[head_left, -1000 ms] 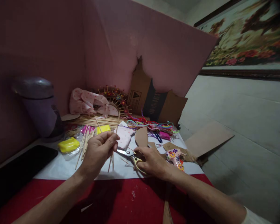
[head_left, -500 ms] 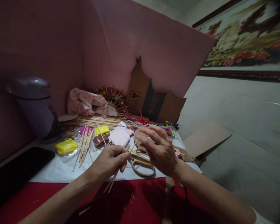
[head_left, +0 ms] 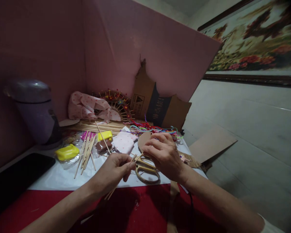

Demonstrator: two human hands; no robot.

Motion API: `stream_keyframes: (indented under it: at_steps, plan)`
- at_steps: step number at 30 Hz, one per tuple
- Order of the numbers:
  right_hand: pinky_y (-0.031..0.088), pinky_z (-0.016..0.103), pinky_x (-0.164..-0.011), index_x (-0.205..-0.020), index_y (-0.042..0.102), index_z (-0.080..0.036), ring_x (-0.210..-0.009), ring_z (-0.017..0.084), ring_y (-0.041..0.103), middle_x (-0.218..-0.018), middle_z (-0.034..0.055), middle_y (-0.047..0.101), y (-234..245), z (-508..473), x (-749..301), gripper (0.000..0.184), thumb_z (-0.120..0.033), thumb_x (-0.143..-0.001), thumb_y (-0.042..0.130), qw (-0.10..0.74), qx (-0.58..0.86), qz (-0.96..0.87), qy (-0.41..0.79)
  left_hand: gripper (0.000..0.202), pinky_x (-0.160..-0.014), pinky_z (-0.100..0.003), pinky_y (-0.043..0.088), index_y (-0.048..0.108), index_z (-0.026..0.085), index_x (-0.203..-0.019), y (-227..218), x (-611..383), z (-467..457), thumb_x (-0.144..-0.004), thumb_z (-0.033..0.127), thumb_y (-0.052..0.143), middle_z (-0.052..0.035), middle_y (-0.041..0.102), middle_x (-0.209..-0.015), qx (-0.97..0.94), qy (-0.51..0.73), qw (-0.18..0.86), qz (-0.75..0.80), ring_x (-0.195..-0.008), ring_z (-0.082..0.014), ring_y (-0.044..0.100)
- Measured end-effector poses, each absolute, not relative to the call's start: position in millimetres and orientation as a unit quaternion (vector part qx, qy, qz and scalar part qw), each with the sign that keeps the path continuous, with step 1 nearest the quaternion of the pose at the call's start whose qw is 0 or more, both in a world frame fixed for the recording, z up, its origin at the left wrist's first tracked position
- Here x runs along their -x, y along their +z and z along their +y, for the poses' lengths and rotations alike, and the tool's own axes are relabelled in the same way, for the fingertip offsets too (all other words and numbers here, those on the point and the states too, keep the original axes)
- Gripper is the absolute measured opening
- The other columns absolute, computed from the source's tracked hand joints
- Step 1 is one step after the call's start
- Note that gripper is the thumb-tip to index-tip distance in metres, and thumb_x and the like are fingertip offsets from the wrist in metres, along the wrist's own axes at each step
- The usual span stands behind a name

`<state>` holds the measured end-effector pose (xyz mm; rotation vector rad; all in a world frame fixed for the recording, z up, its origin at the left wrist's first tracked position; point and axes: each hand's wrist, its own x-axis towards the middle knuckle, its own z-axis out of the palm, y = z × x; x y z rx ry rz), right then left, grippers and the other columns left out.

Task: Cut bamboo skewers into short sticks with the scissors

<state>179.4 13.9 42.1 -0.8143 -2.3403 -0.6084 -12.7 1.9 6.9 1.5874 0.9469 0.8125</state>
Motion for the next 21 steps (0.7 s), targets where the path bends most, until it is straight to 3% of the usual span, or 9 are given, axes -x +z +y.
stream_keyframes:
  at_steps: [21]
  plan:
    - [0.025, 0.042, -0.083, -0.066, 0.063, -0.020, -0.081, 0.021, 0.049, -0.067, 0.0013, 0.064, 41, 7, -172, 0.016, -0.027, -0.080, 0.061, 0.251, 0.377, -0.852, -0.262, 0.026, -0.047, -0.023, 0.027, 0.057, 0.013, -0.062, -6, 11, 2, -0.080, 0.031, 0.051, 0.0039, 0.047, -0.046, -0.661, 0.367, 0.517, 0.403, -0.045, -0.0089, 0.038]
